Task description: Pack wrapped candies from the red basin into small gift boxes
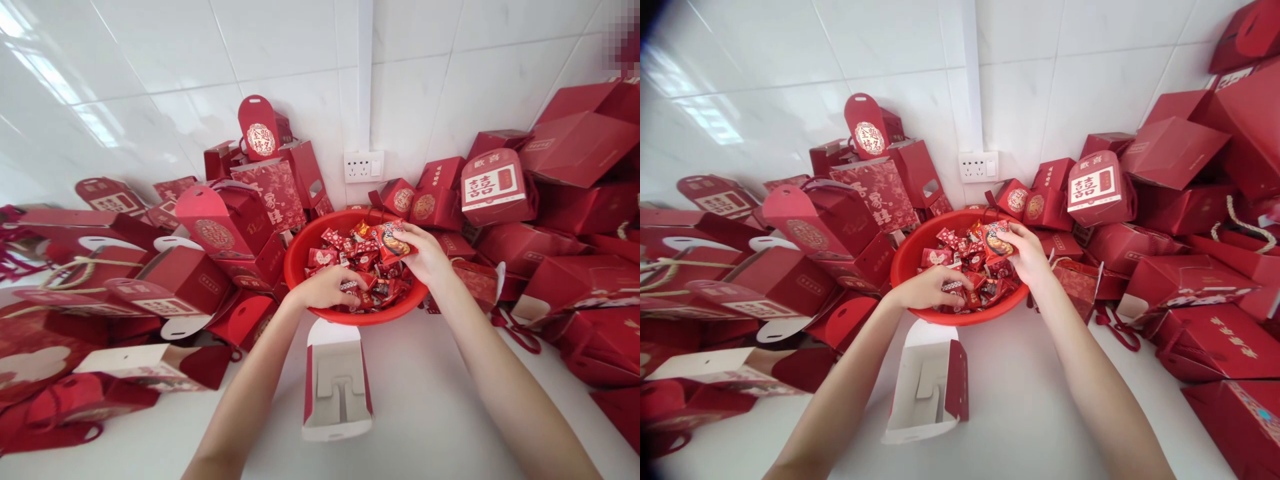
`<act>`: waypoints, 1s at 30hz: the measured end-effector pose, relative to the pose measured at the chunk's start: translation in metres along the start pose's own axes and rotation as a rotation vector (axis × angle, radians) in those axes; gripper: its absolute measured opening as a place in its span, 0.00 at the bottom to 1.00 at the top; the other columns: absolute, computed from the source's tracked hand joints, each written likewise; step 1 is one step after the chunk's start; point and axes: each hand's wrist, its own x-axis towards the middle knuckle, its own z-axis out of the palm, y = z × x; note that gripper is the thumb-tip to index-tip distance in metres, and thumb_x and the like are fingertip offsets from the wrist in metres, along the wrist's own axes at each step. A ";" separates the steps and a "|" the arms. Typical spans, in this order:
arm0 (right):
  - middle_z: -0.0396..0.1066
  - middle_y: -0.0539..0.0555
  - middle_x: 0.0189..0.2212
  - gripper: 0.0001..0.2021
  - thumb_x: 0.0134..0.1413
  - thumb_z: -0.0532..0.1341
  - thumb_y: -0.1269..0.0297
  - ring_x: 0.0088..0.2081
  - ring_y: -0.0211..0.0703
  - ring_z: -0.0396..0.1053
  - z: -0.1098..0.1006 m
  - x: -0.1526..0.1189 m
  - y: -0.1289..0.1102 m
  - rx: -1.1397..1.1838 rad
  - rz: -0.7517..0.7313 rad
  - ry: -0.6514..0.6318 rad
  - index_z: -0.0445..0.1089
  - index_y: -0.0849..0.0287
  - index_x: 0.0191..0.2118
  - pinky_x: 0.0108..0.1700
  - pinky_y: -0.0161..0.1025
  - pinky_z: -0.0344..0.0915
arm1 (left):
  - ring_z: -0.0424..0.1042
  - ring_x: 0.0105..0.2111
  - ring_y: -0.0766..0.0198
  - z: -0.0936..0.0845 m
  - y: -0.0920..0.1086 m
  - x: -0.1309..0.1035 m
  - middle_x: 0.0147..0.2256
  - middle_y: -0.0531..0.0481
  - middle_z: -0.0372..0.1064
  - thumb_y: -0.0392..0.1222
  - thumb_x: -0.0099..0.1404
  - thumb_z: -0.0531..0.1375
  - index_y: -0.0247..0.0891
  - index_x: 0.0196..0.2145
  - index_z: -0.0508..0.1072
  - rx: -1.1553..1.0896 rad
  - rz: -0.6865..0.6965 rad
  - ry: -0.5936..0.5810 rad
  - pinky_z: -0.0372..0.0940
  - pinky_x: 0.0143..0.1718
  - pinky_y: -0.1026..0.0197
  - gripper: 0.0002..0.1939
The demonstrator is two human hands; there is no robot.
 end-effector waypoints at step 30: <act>0.81 0.49 0.34 0.21 0.30 0.78 0.65 0.35 0.41 0.76 0.001 -0.009 -0.002 -0.086 0.004 -0.190 0.77 0.56 0.36 0.44 0.40 0.73 | 0.78 0.43 0.53 0.005 -0.009 0.007 0.42 0.45 0.80 0.32 0.55 0.63 0.39 0.37 0.81 0.145 -0.124 0.576 0.69 0.50 0.55 0.11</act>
